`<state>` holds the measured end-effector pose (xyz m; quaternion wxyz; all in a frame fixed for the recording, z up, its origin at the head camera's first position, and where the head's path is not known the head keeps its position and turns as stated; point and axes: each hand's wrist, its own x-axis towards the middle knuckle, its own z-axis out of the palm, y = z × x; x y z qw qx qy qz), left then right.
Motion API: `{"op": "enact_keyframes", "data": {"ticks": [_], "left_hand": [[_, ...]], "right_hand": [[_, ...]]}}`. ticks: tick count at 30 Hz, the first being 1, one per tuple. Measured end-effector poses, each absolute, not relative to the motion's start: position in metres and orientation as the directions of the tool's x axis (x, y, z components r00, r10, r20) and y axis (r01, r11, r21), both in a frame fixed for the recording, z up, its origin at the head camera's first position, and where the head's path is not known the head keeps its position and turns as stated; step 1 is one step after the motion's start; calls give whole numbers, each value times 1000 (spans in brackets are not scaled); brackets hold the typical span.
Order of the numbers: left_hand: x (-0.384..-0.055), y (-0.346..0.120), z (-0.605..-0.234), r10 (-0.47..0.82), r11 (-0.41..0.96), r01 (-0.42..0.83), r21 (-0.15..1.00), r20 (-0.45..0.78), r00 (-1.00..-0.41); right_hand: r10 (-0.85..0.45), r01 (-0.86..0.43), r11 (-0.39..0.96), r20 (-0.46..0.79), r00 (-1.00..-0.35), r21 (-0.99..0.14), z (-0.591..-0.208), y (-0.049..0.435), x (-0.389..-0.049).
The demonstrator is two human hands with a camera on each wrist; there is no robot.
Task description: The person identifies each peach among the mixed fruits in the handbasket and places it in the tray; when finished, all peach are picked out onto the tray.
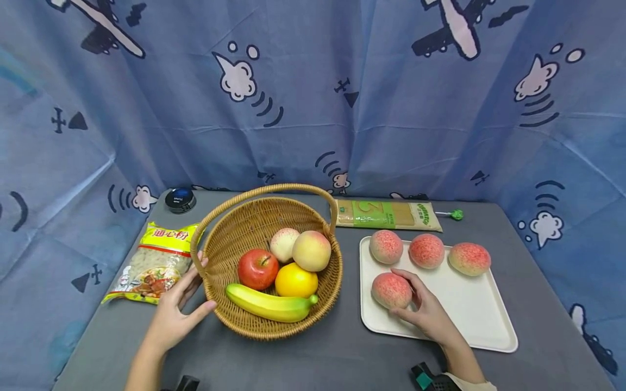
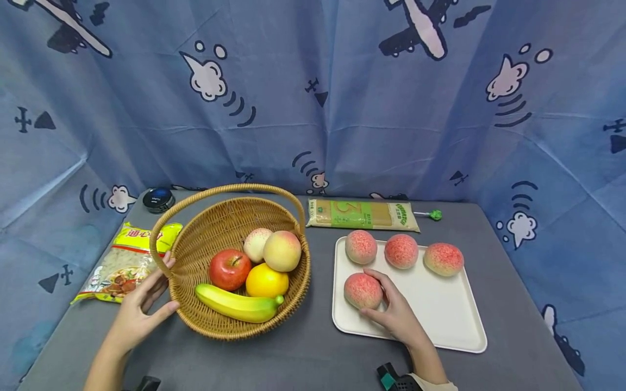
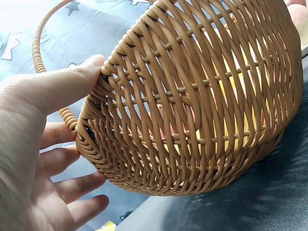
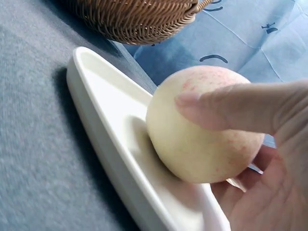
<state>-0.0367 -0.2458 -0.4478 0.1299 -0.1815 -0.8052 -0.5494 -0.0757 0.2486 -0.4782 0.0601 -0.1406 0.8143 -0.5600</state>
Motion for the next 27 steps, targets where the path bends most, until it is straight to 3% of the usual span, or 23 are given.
{"op": "enact_keyframes", "data": {"ticks": [8, 14, 21, 27], "left_hand": [[-37, -244, -448, 142, 296, 512, 807, 493, -858], [-38, -244, -448, 145, 297, 497, 815, 476, -868], [-37, -245, -448, 156, 316, 451, 834, 424, -892], [-37, -245, -448, 160, 319, 454, 832, 425, -891]], "right_hand": [[-338, -103, 313, -9, -941, -944, -483, 253, -75], [-315, -90, 340, -23, -949, -936, -479, 253, -73], [-242, -197, 417, 100, -965, -887, -456, 246, -69], [-328, -338, 348, 224, -918, -875, -430, 234, -73]]}}
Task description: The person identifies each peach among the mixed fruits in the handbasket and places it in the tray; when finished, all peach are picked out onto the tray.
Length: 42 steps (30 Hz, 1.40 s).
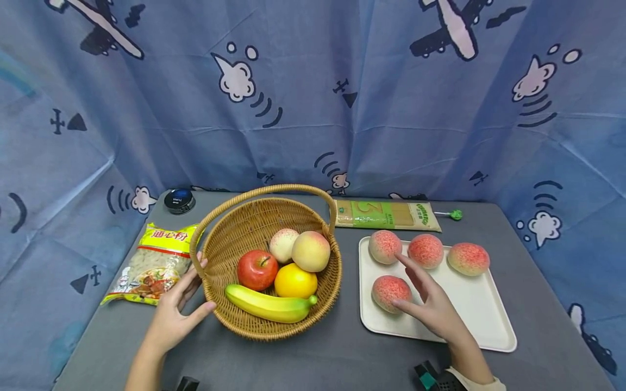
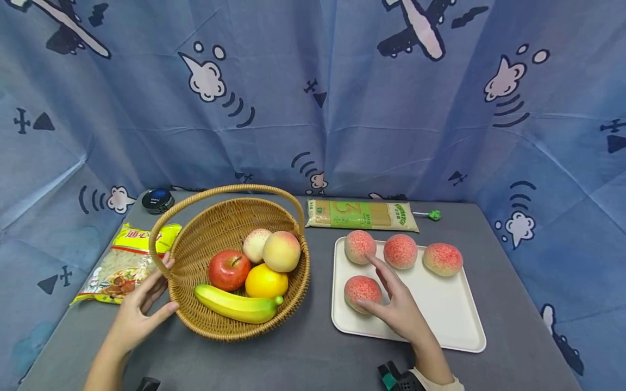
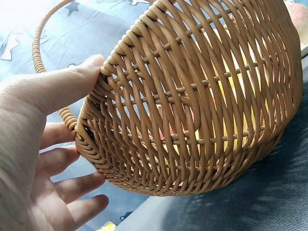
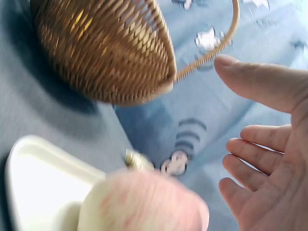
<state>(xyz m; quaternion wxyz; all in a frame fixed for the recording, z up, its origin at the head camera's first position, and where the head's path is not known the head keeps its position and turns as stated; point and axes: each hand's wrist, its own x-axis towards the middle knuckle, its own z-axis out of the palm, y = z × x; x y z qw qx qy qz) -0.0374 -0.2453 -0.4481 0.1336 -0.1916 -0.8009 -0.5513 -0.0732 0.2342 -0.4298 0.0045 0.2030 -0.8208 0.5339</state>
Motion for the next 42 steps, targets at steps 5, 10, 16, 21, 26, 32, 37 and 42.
{"op": "enact_keyframes", "data": {"ticks": [5, 10, 16, 21, 26, 32, 37, 42], "left_hand": [[-37, -246, -447, 162, 323, 442, 837, 411, -897], [-37, -246, -448, 164, 327, 435, 839, 403, -900], [-37, -245, -448, 165, 327, 442, 835, 410, -897], [-36, -244, -446, 162, 308, 412, 858, 379, -911], [-36, -245, -445, 160, 323, 408, 854, 376, -913], [-36, -245, -446, 167, 320, 411, 854, 376, -912], [-37, -245, -446, 162, 324, 411, 852, 378, -912], [-36, -246, -446, 159, 330, 414, 848, 383, -910]], "right_hand": [[-443, -429, 270, 284, -850, -862, -411, 215, -83], [-518, -442, 280, 254, -817, -852, -395, 195, -95], [-601, -454, 315, 195, -775, -834, -381, 173, -111], [-650, -461, 328, 157, -743, -824, -372, 157, -124], [-670, -461, 378, 107, -735, -802, -366, 142, -134], [-687, -453, 411, 59, -725, -791, -365, 130, -144], [-698, -495, 429, 71, -713, -755, -365, 121, -151], [-705, -539, 466, 75, -706, -702, -365, 113, -155]]}}
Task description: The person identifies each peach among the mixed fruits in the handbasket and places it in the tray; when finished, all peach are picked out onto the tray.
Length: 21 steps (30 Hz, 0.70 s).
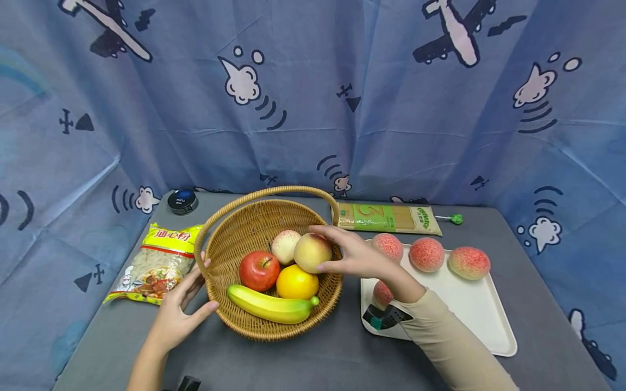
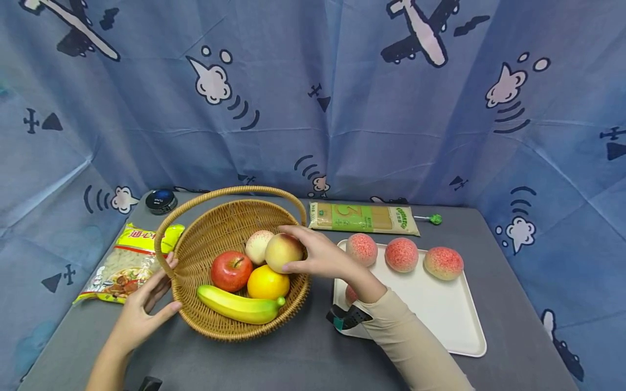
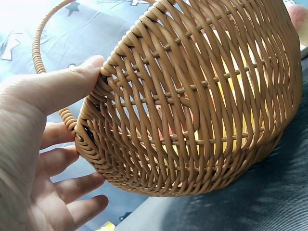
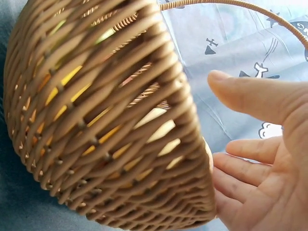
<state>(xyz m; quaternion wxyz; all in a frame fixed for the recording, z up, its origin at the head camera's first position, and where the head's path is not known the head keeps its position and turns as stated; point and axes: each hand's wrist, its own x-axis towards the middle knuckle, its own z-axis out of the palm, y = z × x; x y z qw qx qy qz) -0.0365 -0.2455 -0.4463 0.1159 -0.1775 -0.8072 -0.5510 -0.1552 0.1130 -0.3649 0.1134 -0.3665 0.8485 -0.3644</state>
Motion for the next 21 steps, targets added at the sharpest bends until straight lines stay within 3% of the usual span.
{"op": "enact_keyframes", "data": {"ticks": [21], "left_hand": [[-37, -245, -447, 160, 323, 421, 847, 390, -907]], "right_hand": [[-735, -611, 565, -1, -678, -554, -366, 104, -159]]}}
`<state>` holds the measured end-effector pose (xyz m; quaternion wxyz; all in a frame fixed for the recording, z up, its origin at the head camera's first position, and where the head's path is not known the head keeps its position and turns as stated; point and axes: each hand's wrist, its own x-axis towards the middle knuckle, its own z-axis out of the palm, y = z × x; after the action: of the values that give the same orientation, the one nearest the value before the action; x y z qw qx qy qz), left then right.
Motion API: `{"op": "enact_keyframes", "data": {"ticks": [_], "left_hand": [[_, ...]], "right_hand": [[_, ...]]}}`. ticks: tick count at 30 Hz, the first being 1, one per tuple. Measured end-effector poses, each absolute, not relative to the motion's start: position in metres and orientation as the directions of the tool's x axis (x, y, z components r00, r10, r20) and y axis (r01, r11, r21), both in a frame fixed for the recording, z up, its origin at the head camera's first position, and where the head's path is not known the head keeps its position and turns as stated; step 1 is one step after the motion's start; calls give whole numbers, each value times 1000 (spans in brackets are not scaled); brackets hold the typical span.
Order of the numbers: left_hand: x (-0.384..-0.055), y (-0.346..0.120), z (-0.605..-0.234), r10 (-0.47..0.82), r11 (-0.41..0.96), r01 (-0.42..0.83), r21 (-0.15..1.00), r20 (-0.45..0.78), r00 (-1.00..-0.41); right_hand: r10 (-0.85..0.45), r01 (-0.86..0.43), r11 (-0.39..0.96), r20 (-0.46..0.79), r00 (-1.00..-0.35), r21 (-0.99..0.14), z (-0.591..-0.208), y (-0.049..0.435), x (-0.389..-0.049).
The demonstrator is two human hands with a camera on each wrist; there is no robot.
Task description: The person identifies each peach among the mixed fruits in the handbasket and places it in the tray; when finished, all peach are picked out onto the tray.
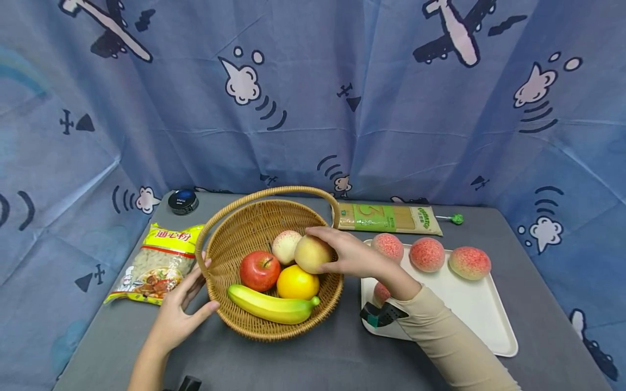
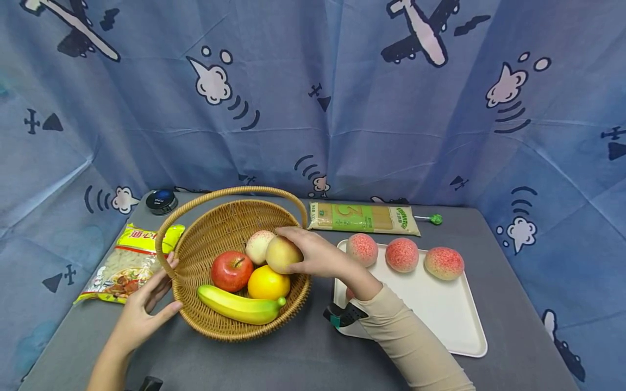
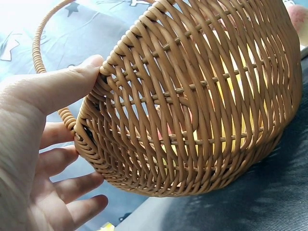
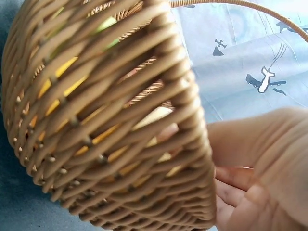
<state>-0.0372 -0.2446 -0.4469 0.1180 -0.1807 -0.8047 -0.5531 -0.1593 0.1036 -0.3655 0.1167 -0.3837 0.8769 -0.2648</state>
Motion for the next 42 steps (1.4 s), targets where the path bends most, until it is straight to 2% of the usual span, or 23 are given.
{"op": "enact_keyframes", "data": {"ticks": [7, 15, 33, 42], "left_hand": [[-37, -245, -447, 157, 324, 425, 845, 395, -905], [-37, -244, -446, 154, 338, 427, 839, 399, -904], [-36, -244, -445, 148, 345, 414, 842, 387, -910], [-36, -244, -444, 147, 344, 414, 843, 388, -910]], "right_hand": [[-755, -648, 564, -3, -655, -513, -365, 101, -158], [-759, -679, 540, 60, -648, -498, -369, 101, -157], [-749, -668, 527, 85, -658, -526, -376, 101, -161], [-759, -683, 501, 109, -642, -531, -374, 99, -161]]}}
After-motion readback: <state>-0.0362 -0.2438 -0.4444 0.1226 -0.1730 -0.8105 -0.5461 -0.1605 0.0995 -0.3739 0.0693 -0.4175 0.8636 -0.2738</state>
